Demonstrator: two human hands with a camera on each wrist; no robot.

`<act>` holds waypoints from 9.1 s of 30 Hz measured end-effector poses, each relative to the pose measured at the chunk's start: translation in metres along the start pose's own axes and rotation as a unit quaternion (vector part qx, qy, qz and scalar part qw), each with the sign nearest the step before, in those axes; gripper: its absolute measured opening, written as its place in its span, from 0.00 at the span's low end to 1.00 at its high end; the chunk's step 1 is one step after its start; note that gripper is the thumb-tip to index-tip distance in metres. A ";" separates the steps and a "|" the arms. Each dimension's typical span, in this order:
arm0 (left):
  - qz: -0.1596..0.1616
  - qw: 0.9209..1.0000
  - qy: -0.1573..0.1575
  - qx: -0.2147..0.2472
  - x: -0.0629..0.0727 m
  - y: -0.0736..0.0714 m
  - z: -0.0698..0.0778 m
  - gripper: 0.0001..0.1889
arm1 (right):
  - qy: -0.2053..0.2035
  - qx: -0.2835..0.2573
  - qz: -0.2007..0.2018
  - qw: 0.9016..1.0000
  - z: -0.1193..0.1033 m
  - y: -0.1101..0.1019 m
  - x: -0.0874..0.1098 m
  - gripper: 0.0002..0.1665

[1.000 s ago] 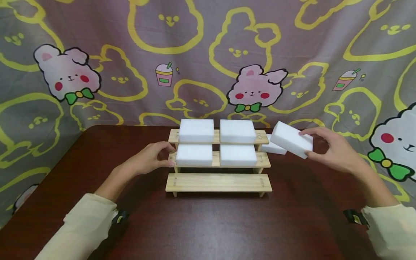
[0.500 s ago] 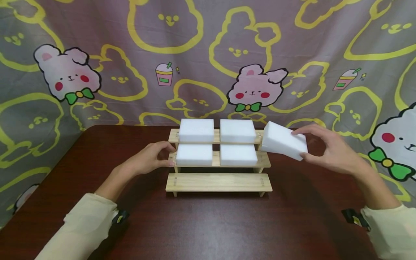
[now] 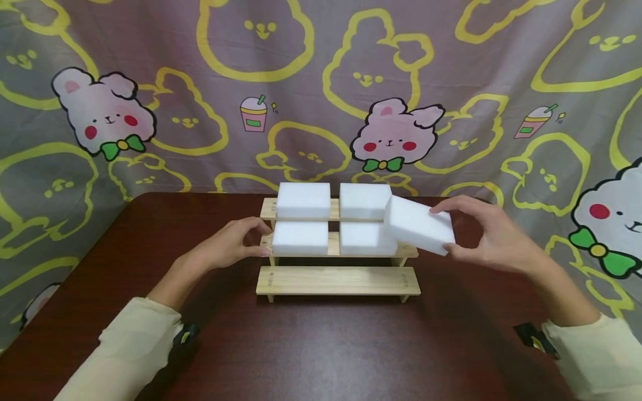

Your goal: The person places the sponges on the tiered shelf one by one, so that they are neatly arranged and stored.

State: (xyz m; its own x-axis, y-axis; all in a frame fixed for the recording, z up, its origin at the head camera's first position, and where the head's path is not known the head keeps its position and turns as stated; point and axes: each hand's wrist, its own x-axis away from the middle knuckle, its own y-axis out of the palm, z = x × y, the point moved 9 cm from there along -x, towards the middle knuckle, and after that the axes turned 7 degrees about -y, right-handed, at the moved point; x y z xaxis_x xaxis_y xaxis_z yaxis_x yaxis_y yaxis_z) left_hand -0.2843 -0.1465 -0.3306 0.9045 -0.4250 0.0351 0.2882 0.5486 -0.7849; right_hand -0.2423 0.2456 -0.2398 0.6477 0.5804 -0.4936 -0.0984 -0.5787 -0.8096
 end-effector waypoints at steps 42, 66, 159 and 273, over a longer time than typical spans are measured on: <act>0.004 1.000 -0.006 -0.007 0.000 0.000 -0.001 0.21 | -0.063 -0.057 -0.022 0.996 -0.045 0.043 -0.022 0.37; 0.005 1.000 -0.004 -0.003 0.000 0.000 -0.001 0.21 | -0.058 -0.102 -0.068 0.991 -0.061 0.076 -0.026 0.34; 0.005 1.000 -0.009 -0.003 0.000 -0.001 -0.003 0.22 | -0.052 -0.030 -0.179 0.982 -0.105 0.184 -0.055 0.19; -0.003 1.000 -0.006 0.002 0.001 -0.001 0.001 0.23 | 0.205 0.065 -0.120 0.969 0.119 0.064 0.006 0.27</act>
State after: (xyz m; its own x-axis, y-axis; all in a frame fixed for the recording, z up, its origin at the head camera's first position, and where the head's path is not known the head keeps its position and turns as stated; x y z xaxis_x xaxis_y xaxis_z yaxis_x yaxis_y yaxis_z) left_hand -0.2830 -0.1468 -0.3290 0.9064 -0.4198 0.0468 0.2947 0.5493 -0.7819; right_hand -0.3343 0.2803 -0.3326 0.9071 0.3970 -0.1395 0.0154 -0.3626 -0.9318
